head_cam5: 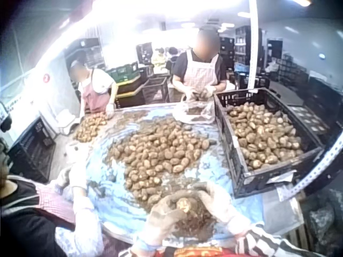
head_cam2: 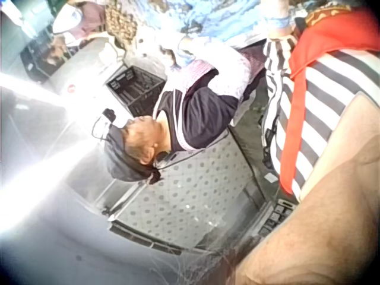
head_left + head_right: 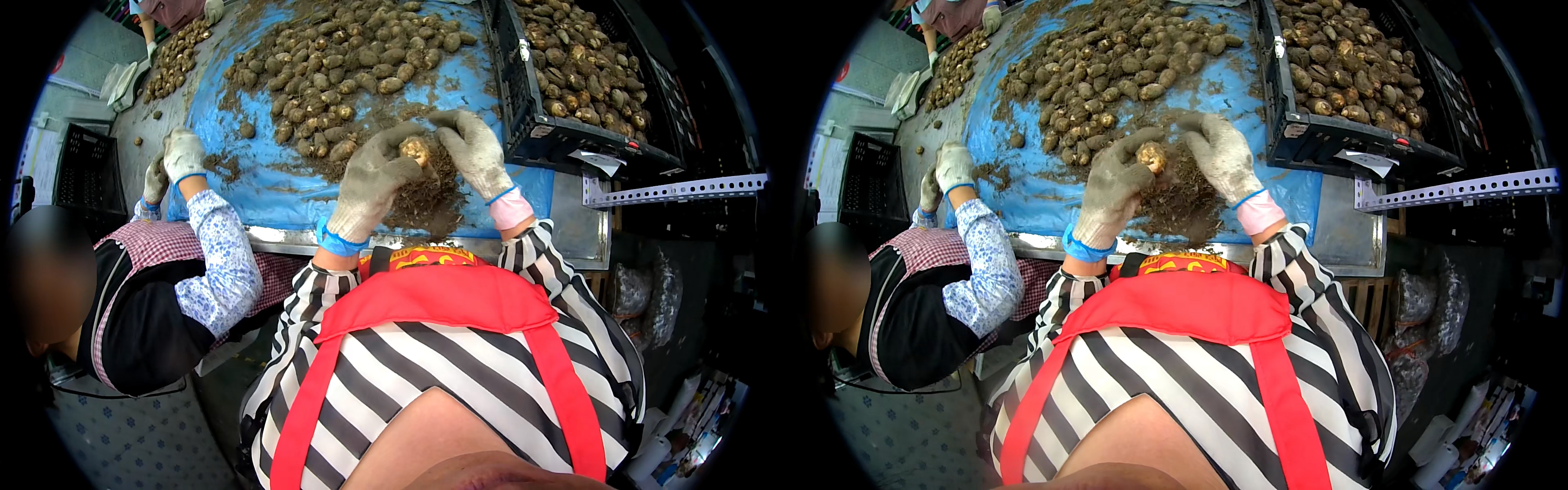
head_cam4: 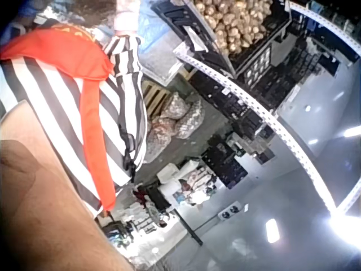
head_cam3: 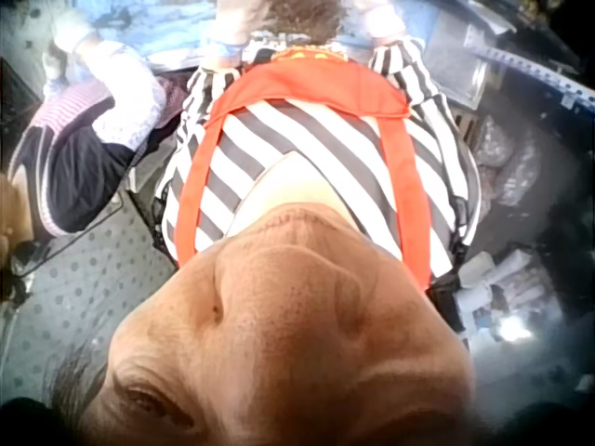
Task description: The person sorts small root vegetables at a table by hand, cleaning off loose soil and moving them into a plastic crate.
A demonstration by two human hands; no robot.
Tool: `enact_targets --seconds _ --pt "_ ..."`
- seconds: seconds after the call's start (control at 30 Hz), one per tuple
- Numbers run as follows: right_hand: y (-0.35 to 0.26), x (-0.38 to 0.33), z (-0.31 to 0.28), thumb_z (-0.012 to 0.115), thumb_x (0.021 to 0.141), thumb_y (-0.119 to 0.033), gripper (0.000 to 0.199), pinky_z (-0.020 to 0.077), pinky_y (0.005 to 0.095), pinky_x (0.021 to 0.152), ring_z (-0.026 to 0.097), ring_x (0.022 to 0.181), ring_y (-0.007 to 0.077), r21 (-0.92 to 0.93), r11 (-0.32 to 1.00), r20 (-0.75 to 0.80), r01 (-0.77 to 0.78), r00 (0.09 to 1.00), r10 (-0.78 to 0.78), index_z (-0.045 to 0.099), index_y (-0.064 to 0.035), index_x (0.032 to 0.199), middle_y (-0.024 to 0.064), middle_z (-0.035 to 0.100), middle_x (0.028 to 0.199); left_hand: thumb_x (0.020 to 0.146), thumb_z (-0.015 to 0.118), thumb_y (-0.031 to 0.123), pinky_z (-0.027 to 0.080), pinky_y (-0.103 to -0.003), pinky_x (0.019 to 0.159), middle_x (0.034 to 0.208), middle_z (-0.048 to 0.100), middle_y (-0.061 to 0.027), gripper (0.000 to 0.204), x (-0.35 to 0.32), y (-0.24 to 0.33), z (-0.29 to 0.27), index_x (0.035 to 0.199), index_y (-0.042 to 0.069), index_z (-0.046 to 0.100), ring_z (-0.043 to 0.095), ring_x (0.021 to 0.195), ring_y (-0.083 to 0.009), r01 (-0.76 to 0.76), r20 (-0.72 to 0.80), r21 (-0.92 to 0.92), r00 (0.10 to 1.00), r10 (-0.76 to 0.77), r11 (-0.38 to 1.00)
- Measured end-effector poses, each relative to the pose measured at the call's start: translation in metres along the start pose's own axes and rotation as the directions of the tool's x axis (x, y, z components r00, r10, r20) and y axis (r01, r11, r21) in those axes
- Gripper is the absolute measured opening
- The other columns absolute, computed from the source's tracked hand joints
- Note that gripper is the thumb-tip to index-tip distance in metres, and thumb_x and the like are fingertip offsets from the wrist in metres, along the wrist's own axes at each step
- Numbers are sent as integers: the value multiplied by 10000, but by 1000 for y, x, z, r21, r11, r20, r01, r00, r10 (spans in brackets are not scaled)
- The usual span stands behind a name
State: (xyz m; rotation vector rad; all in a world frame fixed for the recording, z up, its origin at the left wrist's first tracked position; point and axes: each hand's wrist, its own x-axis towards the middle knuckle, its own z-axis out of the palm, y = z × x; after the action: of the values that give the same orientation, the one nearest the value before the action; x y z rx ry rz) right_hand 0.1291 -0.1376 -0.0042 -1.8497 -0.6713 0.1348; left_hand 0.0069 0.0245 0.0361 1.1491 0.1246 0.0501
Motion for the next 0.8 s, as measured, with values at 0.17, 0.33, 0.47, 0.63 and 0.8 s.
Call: enact_targets --seconds 0.17,0.33,0.47,0.63,0.8 --pt "-36 -12 -17 606 943 -67 447 486 344 1017 594 1220 189 488 870 158 -74 987 -5 597 -12 1387 107 624 1360 899 708 98 590 -345 900 1242 639 -163 642 2 -7 -8 1456 -75 440 690 1058 -227 26 11 -194 1000 -24 981" --pt "-54 -22 -3 623 927 -83 288 437 382 1083 570 1275 292 279 931 60 235 963 -261 726 -47 1193 153 640 1343 898 690 89 558 -318 875 1183 654 -152 601 6 -9 0 1433 -85 479 662 1064 -199 144 92 -228 988 -126 963" --pt "-45 -11 -1 609 940 -87 194 514 358 955 682 1048 250 57 992 -20 111 994 -110 760 -37 1052 123 747 1094 880 699 141 536 -297 908 1249 646 -135 616 0 -12 -5 1435 -49 509 656 1050 -180 49 85 56 995 -54 997" --pt "-29 -4 -15 651 919 -61 220 523 346 945 672 1057 215 404 914 73 44 994 -80 739 -28 1117 101 738 1111 865 754 316 523 -373 982 1317 652 -199 726 0 9 -8 1472 21 486 658 1166 -284 -108 27 745 991 132 659" --pt "-53 -8 -18 678 897 -52 317 538 330 915 684 998 189 342 937 368 -76 928 -59 714 -33 1211 84 728 1137 850 733 300 512 -412 1010 1333 640 -236 852 -4 9 -12 1570 66 342 650 1203 -344 -255 119 816 953 280 519"
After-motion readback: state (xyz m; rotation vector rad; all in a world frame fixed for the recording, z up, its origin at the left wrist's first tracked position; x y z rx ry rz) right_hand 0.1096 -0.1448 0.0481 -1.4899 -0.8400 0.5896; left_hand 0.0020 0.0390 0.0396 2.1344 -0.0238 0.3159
